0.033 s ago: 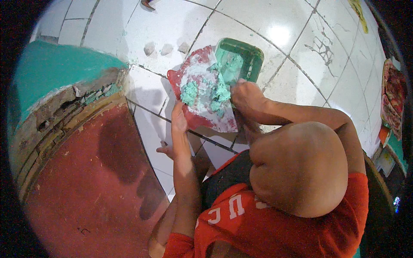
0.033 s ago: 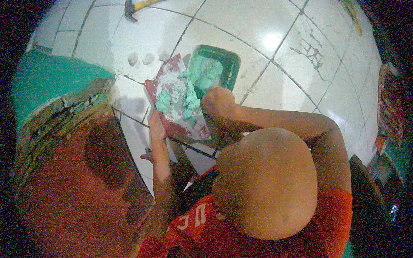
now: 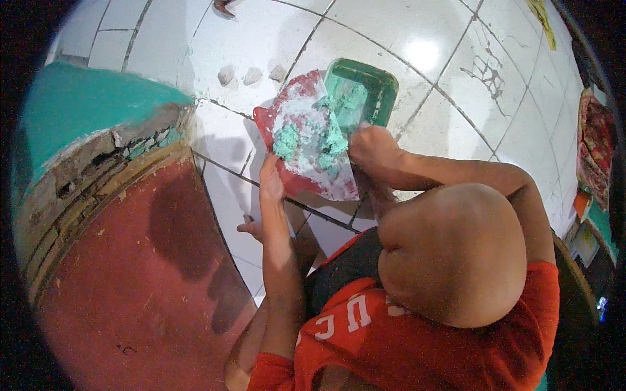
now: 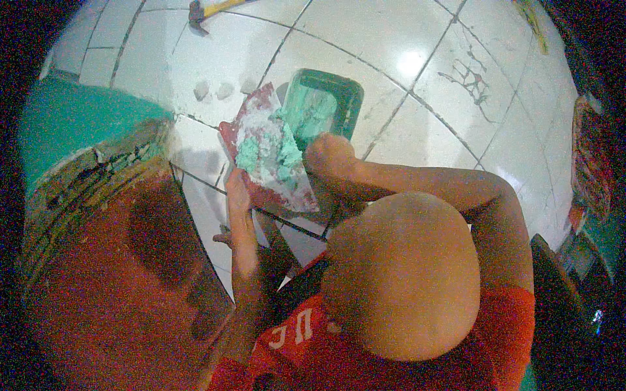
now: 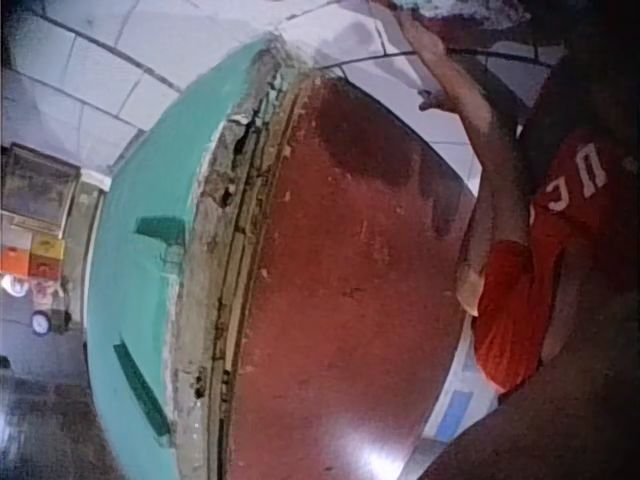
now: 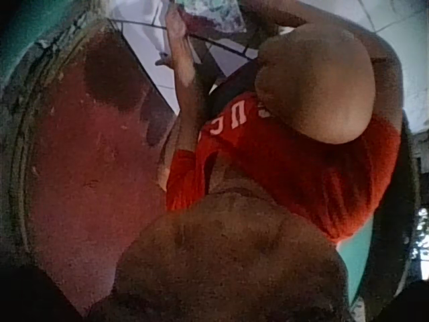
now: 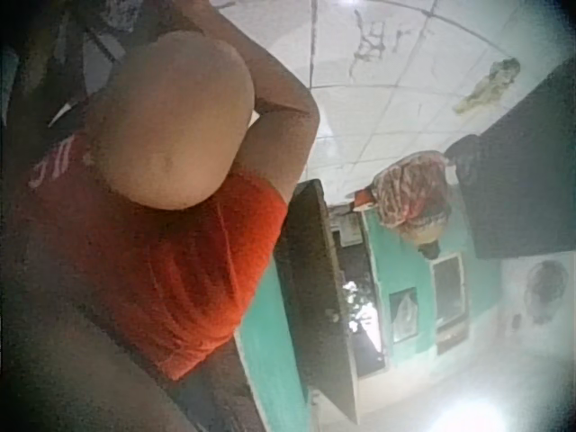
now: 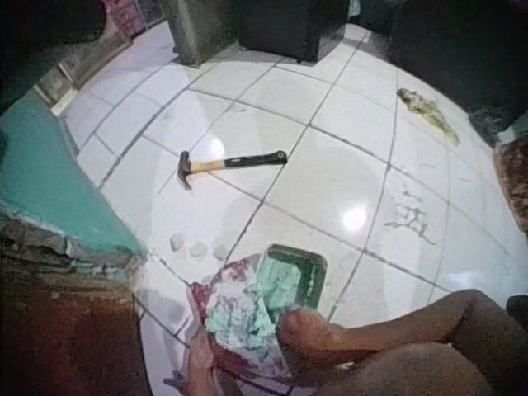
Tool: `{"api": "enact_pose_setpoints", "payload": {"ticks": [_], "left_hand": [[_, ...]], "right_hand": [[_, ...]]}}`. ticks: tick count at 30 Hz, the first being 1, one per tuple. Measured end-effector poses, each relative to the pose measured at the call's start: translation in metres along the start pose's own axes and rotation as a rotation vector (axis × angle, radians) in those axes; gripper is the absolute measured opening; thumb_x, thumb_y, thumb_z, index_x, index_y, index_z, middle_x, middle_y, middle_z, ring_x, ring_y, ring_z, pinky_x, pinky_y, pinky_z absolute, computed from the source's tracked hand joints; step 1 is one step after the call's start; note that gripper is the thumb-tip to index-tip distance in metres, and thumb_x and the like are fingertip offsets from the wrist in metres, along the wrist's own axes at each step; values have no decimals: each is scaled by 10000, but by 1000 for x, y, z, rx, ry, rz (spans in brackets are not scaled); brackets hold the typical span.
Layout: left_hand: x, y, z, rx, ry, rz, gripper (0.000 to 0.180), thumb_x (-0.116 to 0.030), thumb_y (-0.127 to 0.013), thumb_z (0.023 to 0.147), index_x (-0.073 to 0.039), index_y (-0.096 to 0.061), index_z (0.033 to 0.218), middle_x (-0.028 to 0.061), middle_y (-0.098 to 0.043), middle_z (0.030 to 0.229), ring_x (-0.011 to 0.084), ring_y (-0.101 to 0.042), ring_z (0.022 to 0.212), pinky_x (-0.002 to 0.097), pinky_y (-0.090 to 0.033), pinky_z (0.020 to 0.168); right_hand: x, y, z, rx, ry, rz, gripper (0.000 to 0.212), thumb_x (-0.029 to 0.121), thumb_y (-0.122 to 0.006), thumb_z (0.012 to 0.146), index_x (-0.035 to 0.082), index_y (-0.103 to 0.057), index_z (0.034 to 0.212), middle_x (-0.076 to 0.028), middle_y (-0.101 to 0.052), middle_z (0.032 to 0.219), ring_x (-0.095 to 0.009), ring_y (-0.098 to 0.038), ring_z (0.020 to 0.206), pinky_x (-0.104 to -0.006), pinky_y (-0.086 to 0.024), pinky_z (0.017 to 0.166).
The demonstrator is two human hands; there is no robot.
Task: The person applies a green filler material to a damaged wall area using a putty knife and then scrapes a trowel to collect more filler from a container.
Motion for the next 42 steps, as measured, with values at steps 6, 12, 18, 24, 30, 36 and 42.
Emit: {"api": "enact_pose_setpoints", "payload": {"ticks": [6,12,18,24,30,36,42], "left_hand": [[27,18,12,101,5,-84,327,-217,-484,861,-12,-528,1113,63,-575,1042,190,-555,946,329,-433,851],[18,6,8,120,-15,-85,347,-234,-453,878,0,-518,1126,85,-574,1054,206,-557,955,345,-436,856],[20,0,8,153,9,-136,370,-233,-444,883,13,-498,1154,103,-571,1082,227,-564,961,360,-446,859],[12,-7,0,111,47,-101,345,-206,-442,873,13,-518,1128,106,-583,1057,229,-571,952,366,-453,853],[32,6,21,199,-45,-226,338,-191,-442,865,17,-523,1120,104,-583,1059,228,-568,962,364,-446,863],[22,-2,9,132,-39,-140,349,-190,-438,876,22,-500,1147,103,-566,1098,225,-556,990,358,-436,881],[32,0,12,197,51,-294,361,-189,-447,874,25,-491,1162,109,-563,1110,234,-549,1008,358,-430,893]], "right_hand": [[-16,61,-22,-347,14,-124,77,94,-569,649,38,-592,696,-113,-602,691,-253,-599,671,-359,-452,504],[-52,58,-1,-264,-139,-212,54,98,-577,631,60,-610,653,-100,-611,667,-250,-622,616,-361,-481,506],[-13,25,9,-125,-46,-52,99,128,-595,654,50,-653,676,-121,-638,692,-254,-645,652,-361,-510,554],[2,26,2,26,1,-41,114,138,-586,670,57,-663,691,-119,-640,711,-259,-644,663,-369,-506,556],[-28,85,-17,-543,21,-256,65,135,-603,642,80,-637,643,-88,-620,687,-237,-624,650,-339,-473,542],[-28,25,16,-139,-113,-152,91,174,-608,670,110,-671,657,-79,-650,661,-236,-638,585,-333,-497,483],[0,27,-3,-112,15,-157,54,153,-619,630,107,-648,630,-63,-623,658,-221,-625,620,-343,-469,515]]}}
Point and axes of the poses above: each hand's wrist, its own z-axis towards the middle knuckle, its own y-axis out of the back of the hand, x = y × z, the point moved 9 cm from there along z, towards the middle knuckle
